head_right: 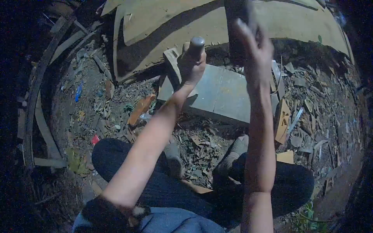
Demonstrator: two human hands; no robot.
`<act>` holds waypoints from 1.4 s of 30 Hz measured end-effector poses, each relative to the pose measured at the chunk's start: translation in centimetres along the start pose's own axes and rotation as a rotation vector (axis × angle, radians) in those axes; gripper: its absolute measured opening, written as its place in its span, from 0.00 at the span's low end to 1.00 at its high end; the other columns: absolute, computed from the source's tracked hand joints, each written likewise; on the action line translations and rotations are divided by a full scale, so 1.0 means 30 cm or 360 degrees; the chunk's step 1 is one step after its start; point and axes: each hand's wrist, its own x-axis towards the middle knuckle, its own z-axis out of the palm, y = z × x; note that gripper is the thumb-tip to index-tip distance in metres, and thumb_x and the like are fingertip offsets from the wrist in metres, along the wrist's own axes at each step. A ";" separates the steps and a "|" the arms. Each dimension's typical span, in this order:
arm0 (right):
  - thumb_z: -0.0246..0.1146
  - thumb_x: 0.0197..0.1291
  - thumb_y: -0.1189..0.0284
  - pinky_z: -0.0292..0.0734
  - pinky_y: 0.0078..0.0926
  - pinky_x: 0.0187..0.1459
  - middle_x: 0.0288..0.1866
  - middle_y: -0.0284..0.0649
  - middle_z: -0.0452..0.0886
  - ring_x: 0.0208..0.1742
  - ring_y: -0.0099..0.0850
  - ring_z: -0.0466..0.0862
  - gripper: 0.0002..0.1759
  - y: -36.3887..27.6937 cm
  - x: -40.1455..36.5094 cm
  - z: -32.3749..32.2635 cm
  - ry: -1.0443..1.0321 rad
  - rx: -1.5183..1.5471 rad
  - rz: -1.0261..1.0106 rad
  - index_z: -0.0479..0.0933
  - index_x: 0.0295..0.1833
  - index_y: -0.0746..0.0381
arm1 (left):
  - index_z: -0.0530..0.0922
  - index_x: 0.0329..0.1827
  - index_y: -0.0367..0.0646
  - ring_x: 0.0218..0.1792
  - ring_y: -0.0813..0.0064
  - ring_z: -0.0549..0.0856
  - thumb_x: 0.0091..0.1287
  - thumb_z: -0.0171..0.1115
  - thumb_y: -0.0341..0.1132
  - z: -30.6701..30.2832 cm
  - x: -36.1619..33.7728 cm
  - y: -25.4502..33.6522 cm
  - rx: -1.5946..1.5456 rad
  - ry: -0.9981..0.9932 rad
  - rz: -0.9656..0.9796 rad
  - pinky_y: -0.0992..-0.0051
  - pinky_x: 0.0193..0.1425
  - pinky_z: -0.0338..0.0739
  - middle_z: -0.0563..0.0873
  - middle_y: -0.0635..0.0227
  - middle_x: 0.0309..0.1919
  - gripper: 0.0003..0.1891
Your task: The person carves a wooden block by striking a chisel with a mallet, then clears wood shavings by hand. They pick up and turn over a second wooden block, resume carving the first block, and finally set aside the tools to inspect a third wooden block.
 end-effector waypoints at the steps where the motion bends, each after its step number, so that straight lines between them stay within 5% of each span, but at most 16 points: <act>1: 0.63 0.63 0.60 0.77 0.23 0.46 0.46 0.42 0.82 0.45 0.26 0.82 0.24 -0.053 0.011 0.007 -0.0086 -0.0010 -0.0328 0.73 0.57 0.67 | 0.74 0.37 0.42 0.27 0.58 0.83 0.60 0.65 0.36 0.009 -0.001 0.004 0.0098 0.0061 0.0005 0.63 0.33 0.76 0.80 0.59 0.24 0.10; 4: 0.62 0.63 0.61 0.79 0.28 0.44 0.46 0.45 0.84 0.45 0.34 0.85 0.23 -0.068 -0.050 0.045 -0.0121 -0.0351 -0.0808 0.73 0.58 0.64 | 0.74 0.38 0.41 0.30 0.58 0.83 0.60 0.65 0.35 0.003 0.003 -0.027 0.0053 0.0024 0.0084 0.63 0.35 0.76 0.81 0.58 0.27 0.10; 6: 0.66 0.56 0.55 0.78 0.39 0.50 0.48 0.55 0.83 0.49 0.49 0.84 0.29 0.010 -0.051 0.024 -0.0523 -0.1386 -0.0062 0.73 0.61 0.58 | 0.74 0.40 0.40 0.32 0.57 0.83 0.62 0.64 0.35 -0.007 -0.008 -0.027 -0.0041 -0.0041 -0.0096 0.63 0.36 0.76 0.81 0.57 0.32 0.10; 9: 0.66 0.57 0.55 0.79 0.36 0.50 0.47 0.53 0.84 0.49 0.43 0.86 0.31 -0.036 -0.064 0.036 -0.0469 -0.1218 -0.0168 0.72 0.62 0.61 | 0.71 0.37 0.43 0.32 0.49 0.84 0.60 0.62 0.34 -0.023 0.008 -0.028 -0.0091 0.0163 0.0018 0.58 0.33 0.76 0.80 0.54 0.26 0.09; 12: 0.67 0.57 0.61 0.79 0.33 0.48 0.46 0.53 0.84 0.49 0.41 0.86 0.27 -0.111 -0.081 0.088 -0.0240 -0.0588 -0.0655 0.73 0.60 0.61 | 0.74 0.44 0.40 0.34 0.56 0.85 0.63 0.63 0.36 -0.040 0.000 -0.048 0.0020 0.0007 -0.0005 0.64 0.36 0.77 0.83 0.57 0.33 0.12; 14: 0.65 0.58 0.55 0.80 0.39 0.47 0.43 0.53 0.85 0.46 0.47 0.86 0.28 -0.079 -0.087 0.088 -0.0201 -0.0731 -0.0617 0.71 0.60 0.56 | 0.74 0.46 0.40 0.36 0.56 0.85 0.63 0.63 0.36 -0.049 0.008 -0.041 -0.0044 -0.0147 -0.0285 0.64 0.36 0.77 0.84 0.56 0.36 0.13; 16: 0.62 0.57 0.47 0.79 0.47 0.45 0.40 0.54 0.84 0.44 0.53 0.85 0.31 -0.003 -0.115 0.097 -0.0426 -0.1814 -0.0173 0.68 0.61 0.51 | 0.74 0.50 0.40 0.39 0.57 0.85 0.63 0.63 0.38 -0.039 -0.005 -0.073 0.0022 -0.0132 -0.0162 0.63 0.39 0.77 0.84 0.54 0.39 0.16; 17: 0.58 0.56 0.42 0.77 0.51 0.45 0.39 0.56 0.84 0.43 0.56 0.84 0.36 0.020 -0.110 0.086 -0.0468 -0.1764 0.0035 0.66 0.63 0.52 | 0.73 0.56 0.39 0.42 0.58 0.85 0.62 0.65 0.38 -0.045 0.011 -0.049 0.0244 0.0079 -0.0074 0.63 0.42 0.77 0.83 0.52 0.42 0.21; 18: 0.58 0.56 0.42 0.77 0.51 0.45 0.39 0.56 0.84 0.43 0.56 0.84 0.36 0.034 -0.103 0.067 -0.0431 -0.1764 0.0020 0.66 0.63 0.52 | 0.72 0.59 0.36 0.45 0.65 0.85 0.63 0.65 0.40 -0.094 0.028 -0.048 0.0943 -0.0158 0.0259 0.64 0.45 0.77 0.84 0.56 0.48 0.25; 20: 0.58 0.56 0.42 0.77 0.51 0.44 0.39 0.57 0.84 0.44 0.57 0.84 0.36 0.095 -0.133 0.020 -0.0352 -0.1695 0.0111 0.66 0.63 0.55 | 0.73 0.55 0.35 0.41 0.73 0.84 0.63 0.64 0.41 -0.091 0.028 -0.151 -0.0091 0.0029 -0.0286 0.65 0.42 0.77 0.84 0.63 0.49 0.22; 25: 0.59 0.56 0.42 0.76 0.54 0.46 0.41 0.56 0.84 0.46 0.56 0.83 0.37 0.373 -0.218 -0.106 -0.0134 -0.1637 0.0369 0.67 0.64 0.55 | 0.70 0.43 0.32 0.28 0.75 0.79 0.62 0.64 0.40 -0.217 0.072 -0.286 -0.0210 0.0693 -0.1167 0.72 0.32 0.76 0.79 0.61 0.31 0.19; 27: 0.60 0.54 0.42 0.77 0.51 0.44 0.41 0.55 0.84 0.46 0.53 0.84 0.37 0.449 -0.280 -0.159 -0.0362 -0.2182 0.0607 0.68 0.64 0.54 | 0.71 0.31 0.30 0.23 0.72 0.79 0.61 0.65 0.40 -0.277 0.128 -0.308 -0.0263 0.1078 -0.1224 0.70 0.31 0.76 0.79 0.62 0.22 0.18; 32: 0.62 0.54 0.45 0.73 0.47 0.48 0.43 0.48 0.84 0.46 0.44 0.84 0.35 0.596 -0.342 -0.240 -0.0535 -0.2366 0.0848 0.71 0.62 0.54 | 0.71 0.15 0.35 0.17 0.71 0.77 0.61 0.67 0.39 -0.460 0.352 -0.265 -0.0138 0.0878 -0.0757 0.65 0.25 0.72 0.77 0.66 0.13 0.22; 34: 0.62 0.55 0.49 0.69 0.49 0.54 0.47 0.45 0.81 0.51 0.41 0.80 0.32 0.695 -0.365 -0.260 -0.0202 -0.2667 -0.0193 0.71 0.62 0.54 | 0.70 0.12 0.37 0.16 0.73 0.76 0.61 0.67 0.40 -0.512 0.449 -0.249 -0.0037 0.0859 -0.0618 0.68 0.21 0.70 0.76 0.67 0.13 0.23; 38: 0.64 0.52 0.46 0.66 0.49 0.57 0.53 0.43 0.77 0.56 0.39 0.75 0.39 0.649 -0.366 0.013 -0.0328 -0.2276 -0.0339 0.69 0.64 0.59 | 0.71 0.17 0.40 0.14 0.79 0.75 0.62 0.66 0.36 -0.596 0.457 -0.164 -0.0463 0.0608 -0.0879 0.76 0.16 0.65 0.77 0.69 0.15 0.18; 42: 0.67 0.48 0.42 0.68 0.51 0.59 0.58 0.46 0.74 0.59 0.42 0.75 0.55 0.730 -0.409 0.236 -0.0606 -0.2060 -0.0019 0.56 0.74 0.61 | 0.70 0.29 0.35 0.17 0.76 0.76 0.60 0.66 0.31 -0.608 0.371 -0.216 -0.0452 0.0890 -0.1092 0.75 0.21 0.73 0.77 0.65 0.20 0.12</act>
